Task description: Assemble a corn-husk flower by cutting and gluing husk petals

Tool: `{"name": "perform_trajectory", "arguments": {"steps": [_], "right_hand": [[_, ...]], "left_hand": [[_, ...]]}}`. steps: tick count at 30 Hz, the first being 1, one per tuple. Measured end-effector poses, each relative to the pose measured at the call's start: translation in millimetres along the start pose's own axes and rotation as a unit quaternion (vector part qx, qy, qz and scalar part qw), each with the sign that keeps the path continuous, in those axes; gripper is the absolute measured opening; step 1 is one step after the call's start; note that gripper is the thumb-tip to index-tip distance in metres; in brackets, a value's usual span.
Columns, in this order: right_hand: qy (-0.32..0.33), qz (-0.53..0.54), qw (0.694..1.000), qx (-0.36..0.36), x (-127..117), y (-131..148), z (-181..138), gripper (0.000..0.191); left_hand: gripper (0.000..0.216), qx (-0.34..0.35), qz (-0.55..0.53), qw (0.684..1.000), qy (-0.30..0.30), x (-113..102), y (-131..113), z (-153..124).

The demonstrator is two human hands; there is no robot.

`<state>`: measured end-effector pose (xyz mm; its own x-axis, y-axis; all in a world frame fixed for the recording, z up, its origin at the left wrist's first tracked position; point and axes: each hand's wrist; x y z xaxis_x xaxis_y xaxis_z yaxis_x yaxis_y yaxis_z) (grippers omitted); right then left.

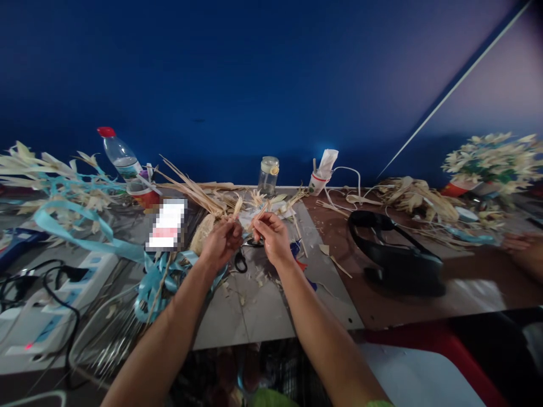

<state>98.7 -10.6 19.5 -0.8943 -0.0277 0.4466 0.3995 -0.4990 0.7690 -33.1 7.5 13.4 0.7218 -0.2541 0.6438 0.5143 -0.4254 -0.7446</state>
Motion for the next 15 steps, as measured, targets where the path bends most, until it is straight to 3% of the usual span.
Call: {"name": "perform_trajectory", "arguments": {"steps": [8,15], "right_hand": [[0.017,-0.048,0.998,-0.022,-4,-6,1,0.015],[0.036,-0.129,0.990,-0.044,-6,-8,0,0.014]], "left_hand": [[0.019,-0.008,0.014,0.999,-0.028,7,5,-1],[0.020,-0.033,0.034,0.999,-0.014,11,7,-3]]}}
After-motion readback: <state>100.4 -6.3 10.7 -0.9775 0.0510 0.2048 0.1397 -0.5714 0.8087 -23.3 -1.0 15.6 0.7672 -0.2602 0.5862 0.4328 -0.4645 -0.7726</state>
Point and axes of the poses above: each hand's wrist, its own z-axis towards the middle knuckle, its own x-axis out of the palm, y = z × x, and after that the axes turned 13 degrees about -x, right-handed
